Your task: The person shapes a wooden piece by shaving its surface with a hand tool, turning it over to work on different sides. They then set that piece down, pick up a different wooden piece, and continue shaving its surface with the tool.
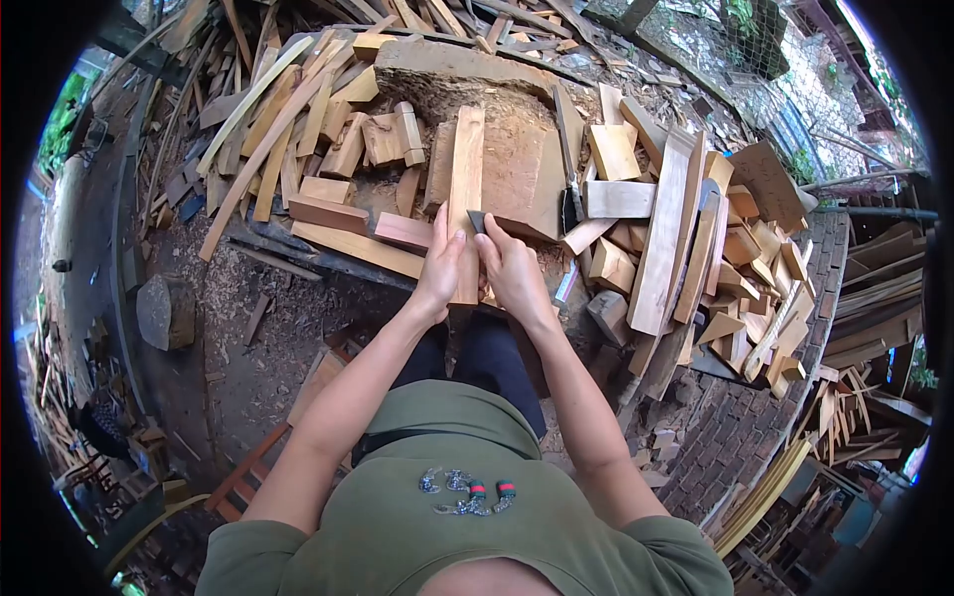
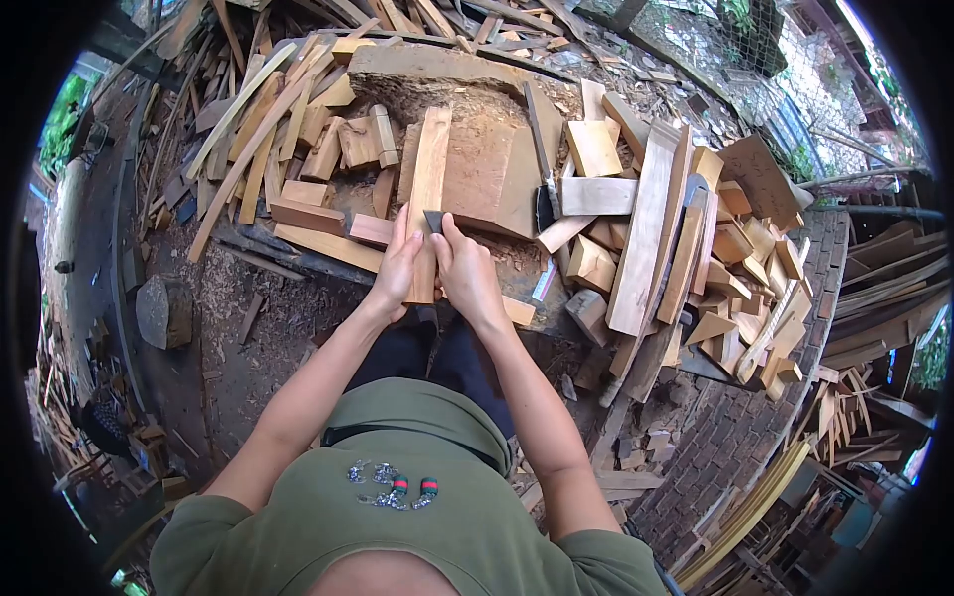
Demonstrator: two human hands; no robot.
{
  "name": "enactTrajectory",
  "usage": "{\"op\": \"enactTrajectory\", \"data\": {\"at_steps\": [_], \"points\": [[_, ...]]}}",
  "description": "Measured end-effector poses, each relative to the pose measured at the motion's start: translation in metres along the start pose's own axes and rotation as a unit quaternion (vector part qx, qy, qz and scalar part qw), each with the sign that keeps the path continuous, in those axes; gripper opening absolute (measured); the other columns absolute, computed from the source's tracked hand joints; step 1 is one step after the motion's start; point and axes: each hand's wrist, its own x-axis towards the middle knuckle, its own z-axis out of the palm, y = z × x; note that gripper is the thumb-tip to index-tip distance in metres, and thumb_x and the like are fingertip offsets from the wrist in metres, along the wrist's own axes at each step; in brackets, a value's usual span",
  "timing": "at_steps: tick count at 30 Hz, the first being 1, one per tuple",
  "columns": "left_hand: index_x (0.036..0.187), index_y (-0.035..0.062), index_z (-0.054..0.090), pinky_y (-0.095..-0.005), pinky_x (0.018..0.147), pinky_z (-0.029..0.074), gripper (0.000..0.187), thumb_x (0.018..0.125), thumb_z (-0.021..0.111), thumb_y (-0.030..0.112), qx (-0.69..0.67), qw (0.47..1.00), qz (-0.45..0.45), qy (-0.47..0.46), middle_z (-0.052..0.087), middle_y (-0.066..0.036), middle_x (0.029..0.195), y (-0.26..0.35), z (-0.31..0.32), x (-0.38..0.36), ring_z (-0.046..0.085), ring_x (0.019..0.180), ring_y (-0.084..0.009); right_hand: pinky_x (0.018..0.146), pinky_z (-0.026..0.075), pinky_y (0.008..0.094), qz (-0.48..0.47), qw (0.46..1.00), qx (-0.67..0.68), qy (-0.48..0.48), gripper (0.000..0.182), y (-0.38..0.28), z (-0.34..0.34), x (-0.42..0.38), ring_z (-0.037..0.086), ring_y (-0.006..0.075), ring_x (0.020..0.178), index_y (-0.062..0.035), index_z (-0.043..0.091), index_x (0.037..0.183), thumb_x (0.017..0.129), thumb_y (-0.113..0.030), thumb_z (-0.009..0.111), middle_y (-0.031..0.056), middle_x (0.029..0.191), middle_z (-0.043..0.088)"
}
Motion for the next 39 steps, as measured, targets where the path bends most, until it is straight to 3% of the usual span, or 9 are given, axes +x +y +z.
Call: {"op": "enactTrajectory", "data": {"at_steps": [6,12,22,25,28,30,31,35,39], "points": [[0.149,0.0284,0.006,-0.0296,0.046,0.049,0.052,0.102,0.029,0.024,-0.027,0.993,-0.098,-0.055,0.055,-0.01,0.081,0.023,0.004,-0.014,0.055,0.055,-0.0168,0.066,0.05,0.0405,-0.01,1.0,-0.026,0.0,0.042,-0.004,-0.005,0.03,0.067,0.036,0.074,0.0043,0.05,0.127,0.095,-0.022,0.05,0.0289,0.078,0.062],[0.149,0.0286,0.003,-0.0297,0.046,0.05,0.053,0.102,0.028,0.025,0.031,0.998,-0.03,-0.054,0.055,-0.011,0.082,0.005,-0.003,-0.005,0.055,0.055,-0.0179,0.079,0.049,0.0401,0.001,0.999,-0.034,-0.003,0.041,0.0,-0.005,0.014,0.062,0.0426,0.094,0.0047,0.053,0.123,0.095,-0.024,0.05,0.0316,0.09,0.061],[0.147,0.0307,0.008,-0.0278,0.041,0.047,0.05,0.102,0.027,0.023,-0.002,0.996,-0.078,-0.045,0.055,-0.011,0.088,0.015,-0.002,-0.007,0.053,0.052,-0.0172,0.064,0.051,0.0431,-0.053,0.998,-0.021,0.018,0.039,0.001,-0.002,0.004,0.065,0.039,0.068,0.0075,0.053,0.121,0.095,-0.021,0.048,0.0265,0.072,0.062],[0.148,0.0256,0.01,-0.0326,0.058,0.054,0.05,0.101,0.028,0.02,0.013,0.99,-0.116,-0.077,0.056,-0.014,0.103,0.015,-0.005,-0.007,0.061,0.072,-0.0204,0.065,0.05,0.0459,-0.009,0.999,-0.024,0.021,0.039,-0.008,0.0,-0.003,0.064,0.0398,0.068,0.0072,0.053,0.122,0.095,-0.021,0.048,0.0266,0.073,0.062],[0.148,0.0185,0.013,-0.0346,0.086,0.05,0.05,0.101,0.028,0.017,0.056,0.995,0.077,-0.03,0.05,-0.014,0.124,-0.005,-0.004,0.005,0.057,0.105,-0.0219,0.066,0.051,0.0465,-0.079,0.992,-0.043,0.086,0.039,0.008,0.013,-0.016,0.064,0.0395,0.067,0.0071,0.052,0.124,0.095,-0.02,0.047,0.0267,0.073,0.063],[0.148,0.0123,0.015,-0.0316,0.104,0.036,0.049,0.1,0.029,0.014,-0.018,0.998,-0.047,-0.031,0.039,-0.013,0.138,0.021,0.005,-0.013,0.04,0.127,-0.0198,0.066,0.051,0.0476,-0.063,0.995,-0.037,0.067,0.038,0.006,0.01,-0.02,0.064,0.0411,0.068,0.0068,0.051,0.123,0.096,-0.019,0.046,0.0265,0.072,0.062],[0.148,0.0178,0.014,-0.0359,0.087,0.05,0.049,0.101,0.028,0.017,-0.003,0.999,-0.005,-0.032,0.047,-0.014,0.127,0.015,0.006,-0.01,0.056,0.107,-0.0226,0.066,0.05,0.0486,-0.042,0.997,-0.031,0.057,0.037,-0.006,0.002,-0.016,0.064,0.0421,0.07,0.0061,0.052,0.121,0.096,-0.019,0.046,0.0266,0.072,0.062],[0.147,0.0286,0.012,-0.0336,0.043,0.05,0.048,0.101,0.026,0.022,-0.045,0.992,-0.091,-0.073,0.055,-0.013,0.101,0.023,0.005,-0.012,0.058,0.058,-0.0206,0.065,0.05,0.0499,-0.045,0.996,-0.048,0.058,0.033,0.01,0.007,0.014,0.065,0.0399,0.07,0.0038,0.054,0.118,0.096,-0.02,0.046,0.0269,0.07,0.061],[0.146,0.0283,0.012,-0.0303,0.044,0.05,0.048,0.101,0.026,0.023,-0.004,0.998,-0.06,-0.024,0.055,-0.011,0.086,0.021,0.006,-0.012,0.056,0.056,-0.0185,0.067,0.05,0.0452,-0.019,0.999,-0.026,0.039,0.04,-0.004,0.003,-0.008,0.064,0.0431,0.077,0.0028,0.052,0.125,0.095,-0.023,0.048,0.0293,0.078,0.062]]}}
